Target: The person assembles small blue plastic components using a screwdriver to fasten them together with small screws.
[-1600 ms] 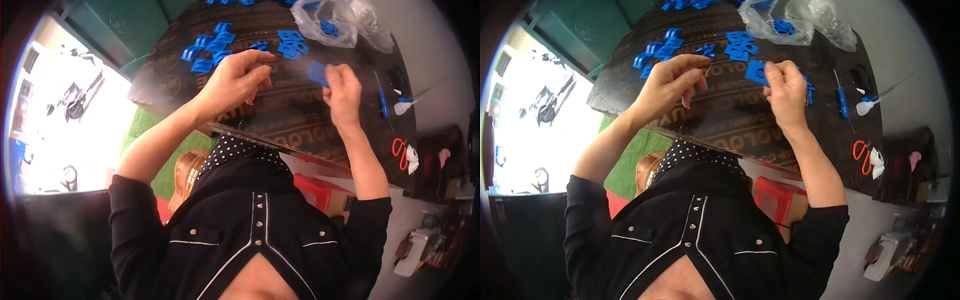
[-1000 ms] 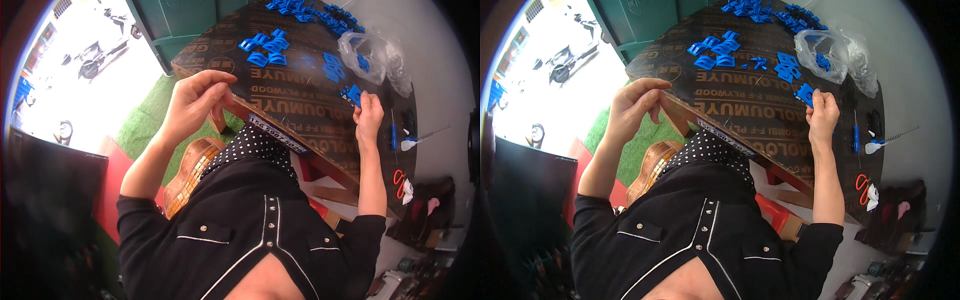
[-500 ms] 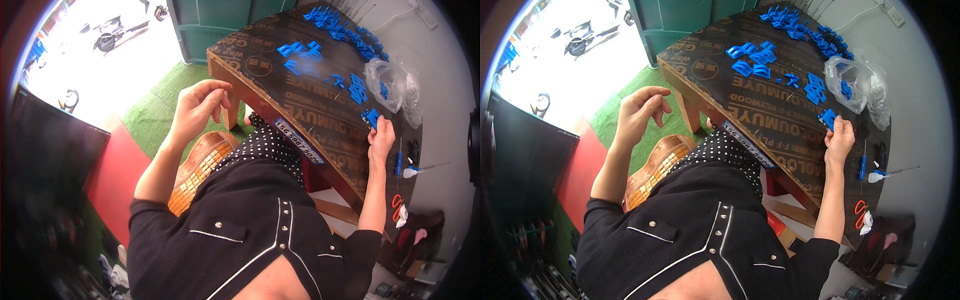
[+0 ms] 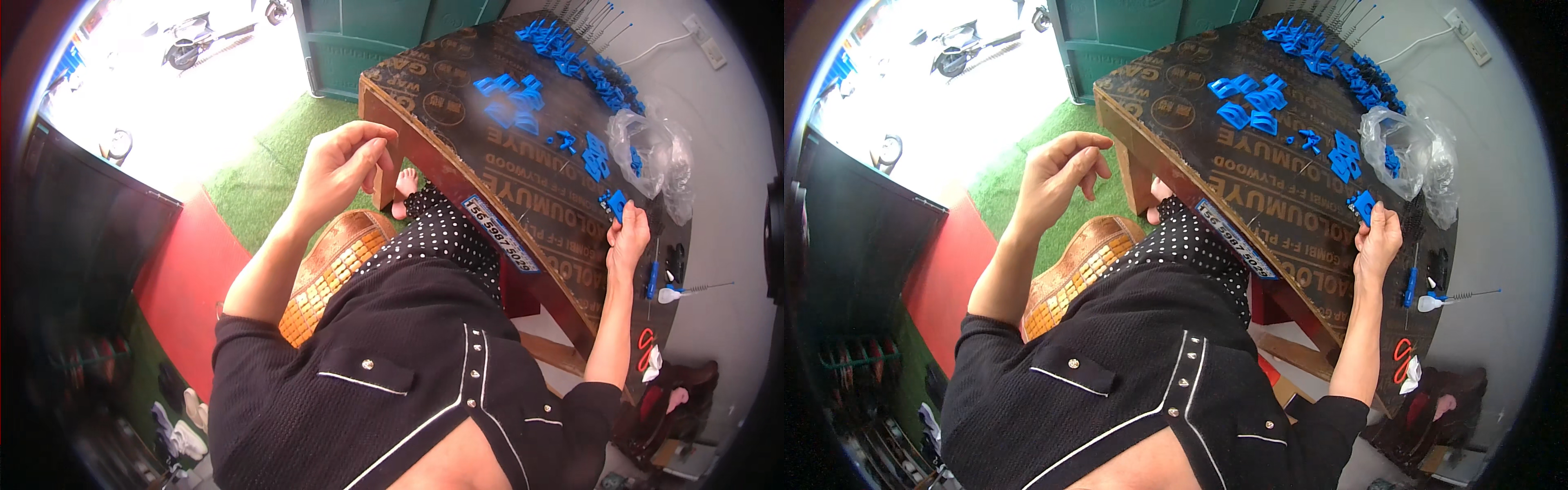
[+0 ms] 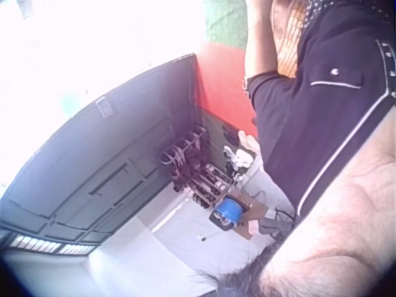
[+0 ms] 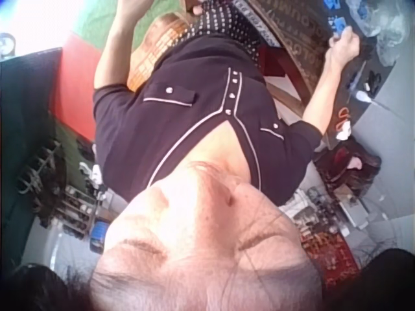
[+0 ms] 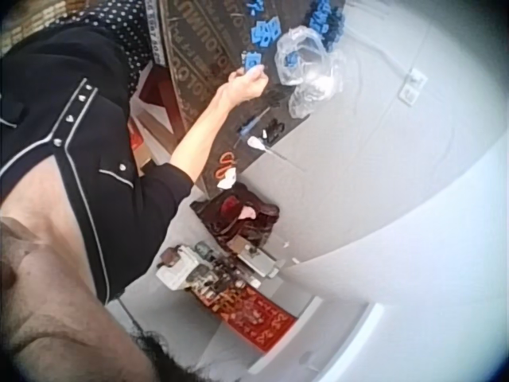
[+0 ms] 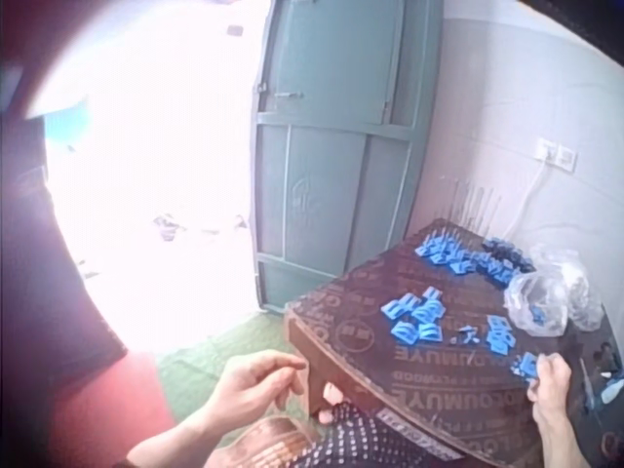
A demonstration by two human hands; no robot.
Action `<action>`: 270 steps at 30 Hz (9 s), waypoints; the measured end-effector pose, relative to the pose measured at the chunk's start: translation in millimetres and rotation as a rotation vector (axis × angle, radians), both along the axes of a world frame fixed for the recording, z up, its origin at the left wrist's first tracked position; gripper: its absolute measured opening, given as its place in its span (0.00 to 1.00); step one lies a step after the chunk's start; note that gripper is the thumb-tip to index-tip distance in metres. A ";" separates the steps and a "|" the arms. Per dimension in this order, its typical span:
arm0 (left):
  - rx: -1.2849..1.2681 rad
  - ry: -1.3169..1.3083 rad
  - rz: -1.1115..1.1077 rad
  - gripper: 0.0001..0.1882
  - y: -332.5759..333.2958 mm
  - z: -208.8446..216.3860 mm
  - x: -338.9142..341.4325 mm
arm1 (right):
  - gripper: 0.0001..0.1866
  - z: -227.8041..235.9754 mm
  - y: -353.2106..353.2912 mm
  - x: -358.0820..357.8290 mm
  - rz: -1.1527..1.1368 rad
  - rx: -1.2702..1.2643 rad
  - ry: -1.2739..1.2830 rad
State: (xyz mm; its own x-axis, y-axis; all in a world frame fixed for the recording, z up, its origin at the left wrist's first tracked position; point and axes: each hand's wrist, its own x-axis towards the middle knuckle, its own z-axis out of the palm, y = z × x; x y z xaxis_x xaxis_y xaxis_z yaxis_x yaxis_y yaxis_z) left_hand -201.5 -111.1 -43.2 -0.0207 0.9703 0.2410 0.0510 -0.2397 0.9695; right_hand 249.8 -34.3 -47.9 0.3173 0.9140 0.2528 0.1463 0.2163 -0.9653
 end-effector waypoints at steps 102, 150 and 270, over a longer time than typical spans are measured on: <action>-0.383 -0.080 -0.924 0.08 135.4 26.6 260.9 | 0.11 5.3 -19.5 -10.0 -0.009 0.106 -0.188; -0.385 -0.031 -1.024 0.14 140.3 24.8 258.0 | 0.07 20.8 -29.2 -20.8 0.166 -0.125 -0.062; -0.330 0.002 -1.015 0.10 134.7 20.7 258.9 | 0.05 24.3 -31.1 -27.5 0.175 -0.086 -0.079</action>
